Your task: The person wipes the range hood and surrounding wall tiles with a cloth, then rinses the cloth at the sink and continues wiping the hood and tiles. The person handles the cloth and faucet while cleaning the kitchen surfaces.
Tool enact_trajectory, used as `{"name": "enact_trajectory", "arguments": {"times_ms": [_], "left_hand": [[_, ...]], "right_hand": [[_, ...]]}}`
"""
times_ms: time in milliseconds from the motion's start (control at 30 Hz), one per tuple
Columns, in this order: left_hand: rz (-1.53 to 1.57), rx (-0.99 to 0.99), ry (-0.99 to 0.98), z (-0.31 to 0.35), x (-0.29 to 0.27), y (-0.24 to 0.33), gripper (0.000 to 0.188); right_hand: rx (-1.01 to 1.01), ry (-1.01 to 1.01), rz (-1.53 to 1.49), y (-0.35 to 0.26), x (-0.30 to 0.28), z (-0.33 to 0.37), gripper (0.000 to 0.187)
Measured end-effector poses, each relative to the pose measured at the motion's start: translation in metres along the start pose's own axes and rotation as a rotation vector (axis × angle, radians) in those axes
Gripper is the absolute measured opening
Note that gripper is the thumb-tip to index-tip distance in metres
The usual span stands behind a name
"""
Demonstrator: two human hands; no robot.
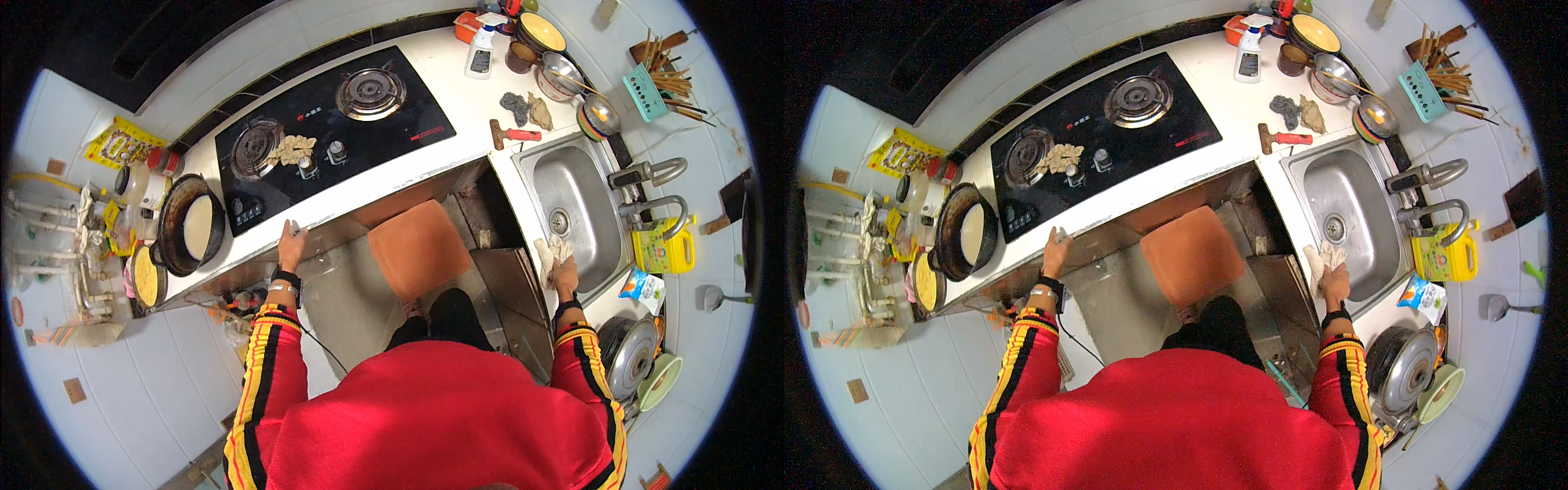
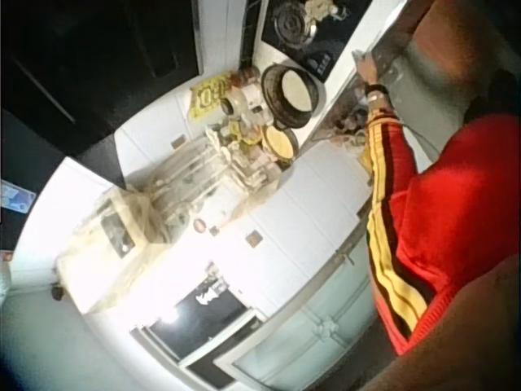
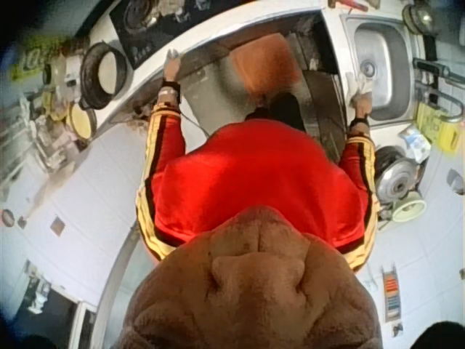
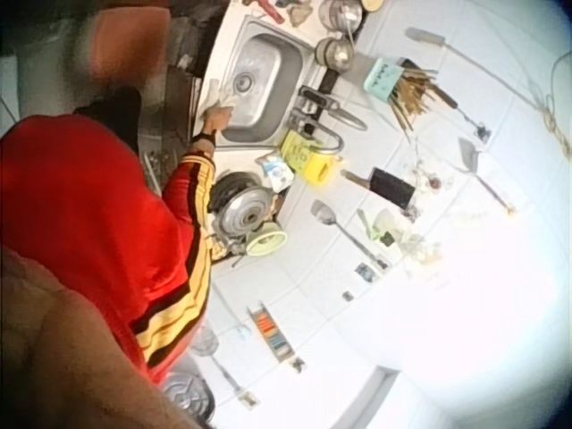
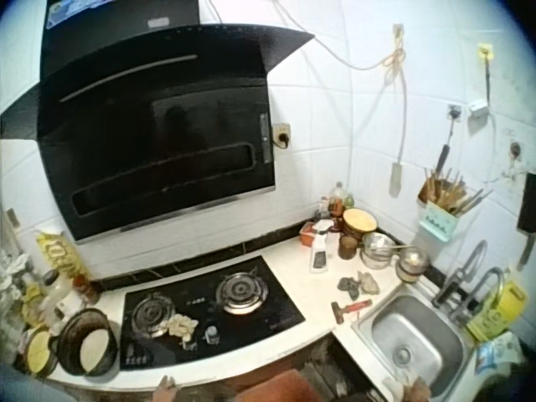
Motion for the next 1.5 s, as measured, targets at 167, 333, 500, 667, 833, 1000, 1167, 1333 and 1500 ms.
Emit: {"name": "enact_trajectory", "arguments": {"times_ms": [167,333,500,667,833,1000,1167,1333,1500], "left_hand": [[-0.059,0.029,0.007,-0.042,0.023,0.024,0.087],[-0.373,-0.064,-0.025,-0.059,0.044,0.036,0.096],[-0.447,-0.268,-0.034,-0.062,0.056,0.058,0.107],[-0.507,-0.276,-0.102,-0.068,0.055,0.078,0.121],[-0.584,-0.311,-0.075,-0.063,0.056,0.083,0.118],[-0.675,-0.373,-0.130,-0.071,0.058,0.086,0.120],[-0.542,-0.321,-0.086,-0.065,0.057,0.071,0.122],[-0.505,-0.266,0.006,-0.062,0.060,0.028,0.126],[-0.315,-0.390,-0.237,-0.065,0.057,0.022,0.146]], "right_hand": [[0.039,-0.021,0.038,0.001,0.007,-0.005,0.050],[0.091,-0.052,0.093,-0.002,0.004,-0.006,0.050],[0.074,-0.080,0.042,-0.009,-0.007,0.001,0.046],[0.095,-0.095,0.024,-0.014,-0.012,0.005,0.045],[0.131,-0.121,-0.025,-0.014,-0.013,0.007,0.045],[0.099,-0.129,-0.046,-0.010,-0.010,0.005,0.045],[0.062,-0.126,-0.067,0.004,0.000,0.004,0.047],[0.023,-0.203,-0.120,0.015,0.000,0.006,0.054],[-0.155,-0.305,-0.184,0.010,-0.016,0.002,0.048]]}}
Point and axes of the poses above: each hand's wrist, its own z-axis away from the middle knuckle, its own x-axis out of the palm, y = z × x, the point moved 2 cm from there along -z, towards the middle knuckle, and after that the axes turned 1 degree about -x, right-handed, at the moved point
